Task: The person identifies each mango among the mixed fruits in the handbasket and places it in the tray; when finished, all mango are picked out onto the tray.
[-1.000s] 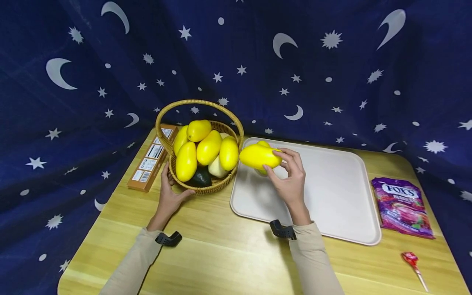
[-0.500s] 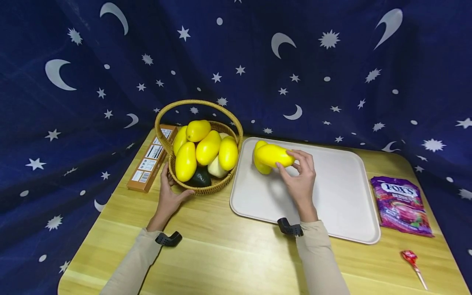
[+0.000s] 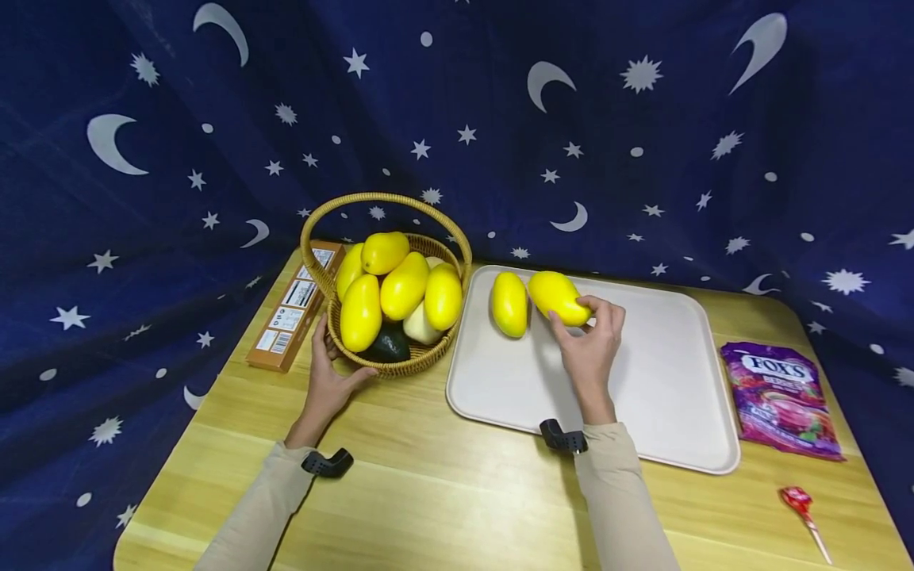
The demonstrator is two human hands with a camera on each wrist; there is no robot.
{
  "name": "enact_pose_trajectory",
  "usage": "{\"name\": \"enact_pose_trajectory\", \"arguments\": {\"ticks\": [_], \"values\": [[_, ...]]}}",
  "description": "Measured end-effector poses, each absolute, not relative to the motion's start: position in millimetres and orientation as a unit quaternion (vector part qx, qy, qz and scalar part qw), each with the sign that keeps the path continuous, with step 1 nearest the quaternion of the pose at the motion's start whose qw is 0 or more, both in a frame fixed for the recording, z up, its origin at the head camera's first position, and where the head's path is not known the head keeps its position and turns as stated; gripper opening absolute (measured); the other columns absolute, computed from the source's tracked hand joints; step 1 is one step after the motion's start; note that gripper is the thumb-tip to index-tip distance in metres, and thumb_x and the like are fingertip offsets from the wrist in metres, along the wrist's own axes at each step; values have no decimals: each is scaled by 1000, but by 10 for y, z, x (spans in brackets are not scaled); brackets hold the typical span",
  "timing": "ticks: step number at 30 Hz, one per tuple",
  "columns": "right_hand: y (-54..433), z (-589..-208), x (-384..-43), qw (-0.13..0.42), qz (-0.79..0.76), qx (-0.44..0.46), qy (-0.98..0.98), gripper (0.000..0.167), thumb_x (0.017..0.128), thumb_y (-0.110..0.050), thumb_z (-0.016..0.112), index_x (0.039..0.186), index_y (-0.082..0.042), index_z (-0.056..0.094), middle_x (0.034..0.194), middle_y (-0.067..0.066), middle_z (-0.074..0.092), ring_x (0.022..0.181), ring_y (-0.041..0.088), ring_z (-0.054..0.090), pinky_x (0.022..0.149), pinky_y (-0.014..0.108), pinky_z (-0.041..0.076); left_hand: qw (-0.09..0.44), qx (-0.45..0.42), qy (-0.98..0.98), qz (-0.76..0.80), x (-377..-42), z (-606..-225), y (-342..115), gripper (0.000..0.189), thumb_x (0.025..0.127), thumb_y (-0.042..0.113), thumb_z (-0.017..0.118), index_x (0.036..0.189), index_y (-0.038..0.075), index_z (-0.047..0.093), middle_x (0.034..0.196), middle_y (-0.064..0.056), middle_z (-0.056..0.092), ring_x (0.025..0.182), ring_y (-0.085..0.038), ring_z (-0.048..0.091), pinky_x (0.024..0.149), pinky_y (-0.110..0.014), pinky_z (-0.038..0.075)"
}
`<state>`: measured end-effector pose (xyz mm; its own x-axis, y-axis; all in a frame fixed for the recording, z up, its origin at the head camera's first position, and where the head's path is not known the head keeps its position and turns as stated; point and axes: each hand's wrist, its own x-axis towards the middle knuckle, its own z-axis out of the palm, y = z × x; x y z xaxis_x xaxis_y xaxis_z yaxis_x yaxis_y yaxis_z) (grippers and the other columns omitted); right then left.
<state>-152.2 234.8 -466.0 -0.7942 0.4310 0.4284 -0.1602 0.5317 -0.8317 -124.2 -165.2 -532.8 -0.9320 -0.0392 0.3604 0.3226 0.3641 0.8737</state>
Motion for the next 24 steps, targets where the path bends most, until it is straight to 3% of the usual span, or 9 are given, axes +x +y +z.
{"name": "enact_pose_trajectory", "arguments": {"ticks": [8,15,19,24], "values": [[2356,-4798,-1556,271,469,-110,-833,45,74,-10,85,109,-2,57,103,-16,31,99,9,44,75,12,43,159,-83,-809,-559,-1233,-5320,-1646,124,68,30,90,158,23,5,160,-12,16,141,-31,30,107,-55,35],[2324,-4858,-1588,256,460,-114,-843,38,75,-8,83,99,-1,55,101,-9,31,98,17,41,77,20,34,146,-77,-812,-559,-1217,-5266,-1628,127,67,8,90,158,14,3,161,-17,13,142,-33,29,108,-54,35],[2316,-4905,-1608,248,459,-121,-844,37,75,-8,83,98,0,56,103,2,36,99,20,38,85,26,33,158,-84,-813,-555,-1231,-5316,-1644,124,69,21,91,158,19,4,161,-12,14,141,-30,31,105,-52,37],[2305,-4931,-1621,230,458,-125,-850,37,76,-7,82,98,2,55,105,11,39,102,26,38,92,36,33,160,-88,-811,-555,-1240,-5318,-1649,124,69,23,90,158,13,5,161,-11,14,141,-31,31,105,-54,37]]}}
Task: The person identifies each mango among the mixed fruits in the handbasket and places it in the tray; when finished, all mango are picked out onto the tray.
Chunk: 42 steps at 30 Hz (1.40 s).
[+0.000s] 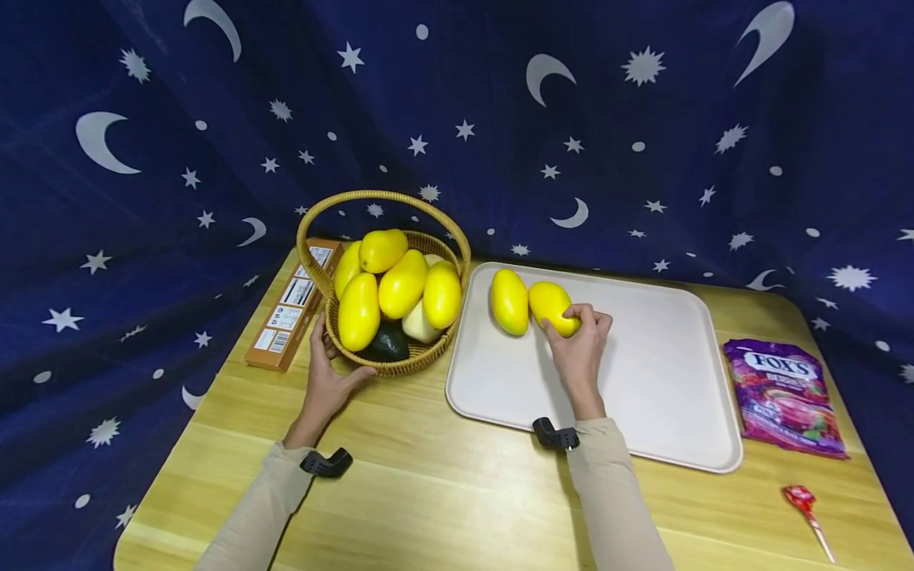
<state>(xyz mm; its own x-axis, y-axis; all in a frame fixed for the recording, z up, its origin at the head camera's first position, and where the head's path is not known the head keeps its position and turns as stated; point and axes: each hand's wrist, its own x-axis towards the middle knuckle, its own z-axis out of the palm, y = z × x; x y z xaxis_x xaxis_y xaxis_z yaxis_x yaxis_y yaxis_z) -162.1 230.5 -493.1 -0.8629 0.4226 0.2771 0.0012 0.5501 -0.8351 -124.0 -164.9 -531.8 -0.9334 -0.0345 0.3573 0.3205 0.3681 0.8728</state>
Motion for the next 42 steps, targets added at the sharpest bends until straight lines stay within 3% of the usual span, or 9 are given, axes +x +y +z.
{"name": "enact_pose_trajectory", "arguments": {"ticks": [3,8,10,13,19,26,33,38,42], "values": [[2300,-4925,-1606,213,454,-125,-856,35,77,-6,80,99,3,54,106,14,39,101,27,41,88,31,34,157,-85,-811,-557,-1241,-5306,-1646,125,68,16,91,158,11,4,161,-13,14,141,-32,30,106,-54,36],[2299,-4936,-1577,168,471,-124,-857,33,80,-2,75,107,4,58,113,17,39,100,27,53,76,4,40,146,-78,-810,-562,-1237,-5268,-1631,127,65,1,90,158,9,2,160,-20,13,141,-36,29,108,-55,34],[2302,-4944,-1577,151,478,-124,-856,35,80,-1,74,111,4,58,117,19,38,102,28,56,74,0,42,142,-77,-810,-563,-1226,-5230,-1616,127,65,-3,89,157,5,2,159,-22,12,141,-38,28,108,-56,33],[2305,-4936,-1600,140,465,-123,-866,43,81,-5,76,119,1,58,122,21,38,105,29,54,78,9,47,141,-82,-811,-562,-1182,-5120,-1583,124,66,-5,87,156,0,2,158,-26,12,140,-40,28,108,-57,33],[2352,-4883,-1751,152,421,-92,-889,59,82,-16,79,136,-8,55,143,26,29,115,40,49,88,46,49,147,-91,-809,-561,-1099,-4938,-1537,118,70,-1,86,154,-4,4,157,-28,14,139,-41,30,106,-57,34],[2424,-4874,-1849,94,405,-43,-908,60,85,-17,77,138,-4,52,154,25,22,115,40,50,90,41,45,145,-91,-814,-556,-1094,-4936,-1535,118,70,-1,86,154,-4,4,157,-27,14,139,-41,30,105,-55,36],[2488,-4873,-1868,66,444,-11,-894,59,85,-7,74,139,0,49,158,26,15,136,49,36,108,51,38,136,-79,-813,-561,-1125,-4997,-1547,121,69,-1,87,155,-1,3,159,-24,11,141,-39,27,107,-56,34],[2497,-4878,-1864,71,422,-3,-904,59,85,-7,73,139,-1,49,157,29,16,125,48,44,103,51,42,129,-68,-814,-562,-1138,-5023,-1558,122,69,0,87,156,3,2,161,-20,10,143,-35,26,109,-54,33],[2482,-4844,-1843,105,398,8,-911,59,82,-9,75,136,-2,53,155,29,20,137,50,30,109,59,31,126,-69,-815,-561,-1132,-5001,-1560,122,70,2,87,157,3,2,160,-21,11,143,-35,26,108,-53,34]]}}
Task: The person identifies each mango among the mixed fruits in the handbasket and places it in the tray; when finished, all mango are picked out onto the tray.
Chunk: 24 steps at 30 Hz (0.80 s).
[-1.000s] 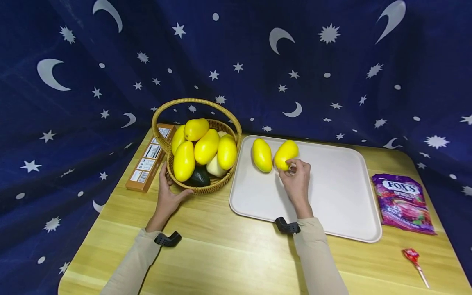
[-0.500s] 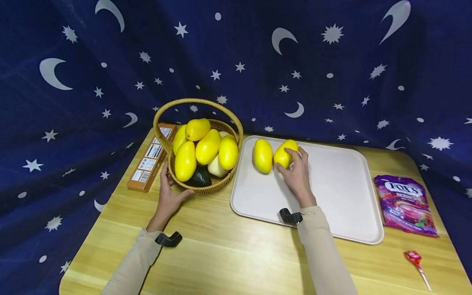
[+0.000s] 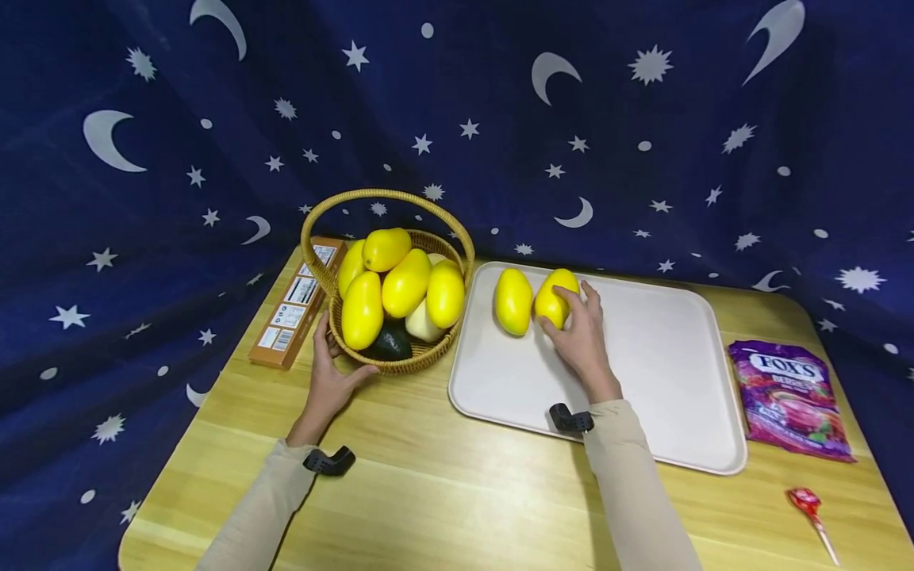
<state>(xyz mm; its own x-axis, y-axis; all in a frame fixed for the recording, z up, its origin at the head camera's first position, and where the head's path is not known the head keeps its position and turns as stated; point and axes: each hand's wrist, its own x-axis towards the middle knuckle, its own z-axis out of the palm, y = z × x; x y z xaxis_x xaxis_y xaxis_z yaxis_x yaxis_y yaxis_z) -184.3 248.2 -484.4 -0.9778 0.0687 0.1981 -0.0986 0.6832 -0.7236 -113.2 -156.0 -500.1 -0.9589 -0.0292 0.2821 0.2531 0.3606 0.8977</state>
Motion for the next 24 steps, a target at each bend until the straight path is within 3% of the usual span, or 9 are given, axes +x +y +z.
{"name": "enact_pose_trajectory", "arguments": {"ticks": [3,5,9,13,16,21,24], "values": [[2446,-4784,-1795,144,387,20,-911,58,80,-11,78,133,-3,56,153,28,25,145,50,14,115,64,17,130,-76,-816,-559,-1125,-4985,-1547,121,70,2,87,156,2,2,160,-23,12,142,-37,28,107,-54,35],[2383,-4720,-1759,168,390,40,-905,57,79,-11,79,132,-4,57,152,27,27,146,49,11,115,65,12,134,-78,-816,-557,-1123,-4979,-1543,121,70,1,87,156,2,2,159,-24,12,141,-38,28,106,-55,36],[2171,-4541,-1682,186,398,111,-891,58,78,-9,82,131,-7,59,150,24,33,143,44,25,111,64,25,133,-73,-817,-556,-1133,-5002,-1550,122,70,0,87,157,4,2,159,-22,12,141,-36,29,104,-51,37],[1903,-4402,-1618,175,409,203,-872,61,77,-8,84,132,-10,59,148,19,40,137,36,39,100,56,44,129,-66,-816,-559,-1150,-5035,-1577,123,69,0,87,157,5,1,160,-19,12,140,-33,29,103,-48,37],[1727,-4359,-1602,176,408,259,-858,62,76,-11,85,132,-11,60,147,15,44,136,33,41,100,51,45,130,-66,-815,-562,-1149,-5032,-1582,122,69,2,87,157,5,2,160,-19,14,140,-33,30,103,-49,37],[1538,-4339,-1613,190,404,300,-843,66,73,-15,87,134,-13,60,148,12,46,135,32,43,109,53,35,135,-77,-814,-560,-1125,-4984,-1562,120,71,8,88,156,3,4,159,-22,13,141,-35,29,105,-52,36],[1464,-4348,-1608,184,410,306,-839,69,73,-16,87,136,-15,59,149,11,45,134,32,43,105,51,37,137,-81,-813,-560,-1111,-4956,-1556,118,72,9,87,156,1,4,159,-23,12,142,-35,28,107,-53,35]]}}
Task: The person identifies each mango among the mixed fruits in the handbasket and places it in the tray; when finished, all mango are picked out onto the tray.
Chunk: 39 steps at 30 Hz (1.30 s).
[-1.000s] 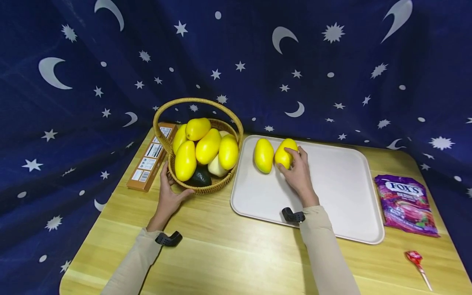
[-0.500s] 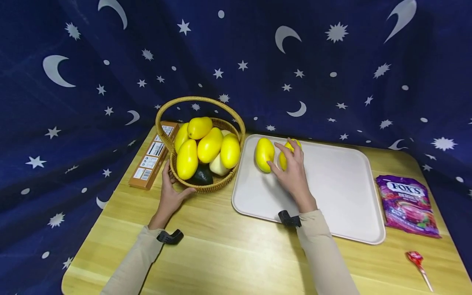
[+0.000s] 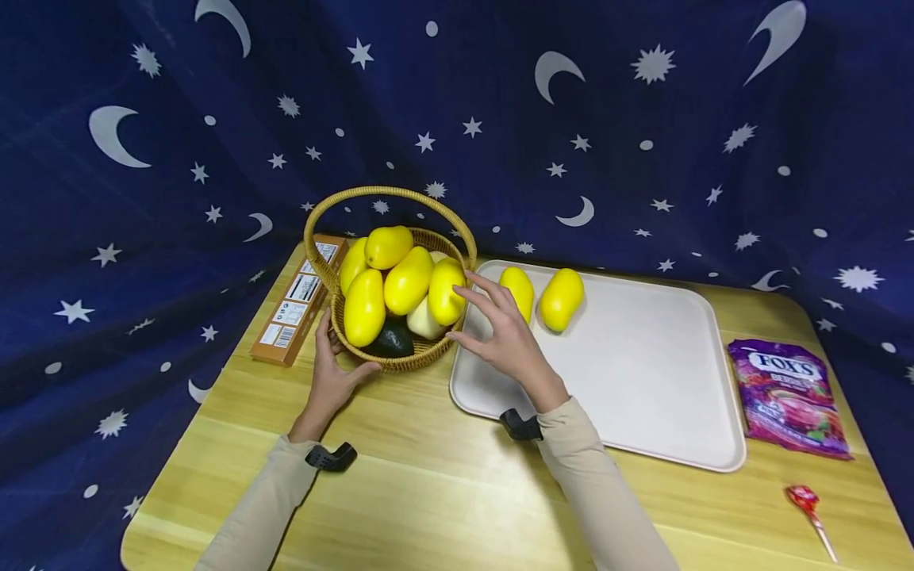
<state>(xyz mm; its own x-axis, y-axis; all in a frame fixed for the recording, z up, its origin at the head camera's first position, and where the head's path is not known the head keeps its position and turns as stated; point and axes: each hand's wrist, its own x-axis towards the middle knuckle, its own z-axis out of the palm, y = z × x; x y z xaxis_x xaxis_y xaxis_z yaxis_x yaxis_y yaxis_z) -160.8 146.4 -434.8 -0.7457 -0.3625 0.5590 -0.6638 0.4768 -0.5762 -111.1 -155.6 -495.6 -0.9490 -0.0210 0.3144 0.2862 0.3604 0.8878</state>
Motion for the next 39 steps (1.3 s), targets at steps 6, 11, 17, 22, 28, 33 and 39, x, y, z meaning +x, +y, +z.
{"name": "enact_pose_trajectory", "arguments": {"ticks": [6,11,17,22,28,33,39], "values": [[1366,-4356,-1607,156,413,303,-845,69,77,-18,85,139,-16,56,153,10,40,138,34,37,109,54,33,136,-84,-813,-560,-1108,-4947,-1563,119,72,6,87,156,1,3,159,-24,13,142,-36,28,106,-53,36],[1304,-4364,-1623,97,395,288,-867,75,81,-25,82,148,-21,46,160,11,27,145,38,26,114,60,24,139,-86,-812,-560,-1107,-4953,-1567,118,73,12,87,156,2,4,159,-23,14,141,-37,29,105,-54,36],[1249,-4401,-1636,80,380,285,-876,74,83,-28,80,148,-20,46,163,9,20,146,37,21,116,63,15,131,-76,-815,-559,-1141,-5029,-1578,119,73,14,87,156,3,4,159,-21,14,142,-32,29,107,-50,36],[1219,-4404,-1654,98,379,302,-869,67,86,-23,77,146,-18,48,161,12,25,142,36,26,114,63,17,134,-72,-815,-559,-1218,-5217,-1628,124,68,9,89,158,10,3,160,-17,13,142,-31,28,105,-50,37],[1187,-4427,-1685,115,370,314,-867,61,87,-21,76,143,-16,52,157,12,32,141,37,28,115,65,12,151,-84,-811,-559,-1251,-5316,-1663,126,68,15,90,158,20,3,161,-11,13,142,-29,29,104,-50,38],[1161,-4411,-1676,137,371,315,-863,58,84,-22,79,137,-16,57,154,12,37,139,36,32,115,63,17,152,-86,-810,-559,-1248,-5318,-1659,124,69,21,90,158,24,3,162,-8,13,142,-27,30,104,-49,38],[1133,-4387,-1643,145,342,337,-865,61,81,-29,82,136,-17,58,148,13,42,133,35,36,111,60,26,144,-74,-815,-557,-1230,-5259,-1628,127,67,8,90,158,16,2,160,-16,16,139,-30,33,101,-47,39]]}}
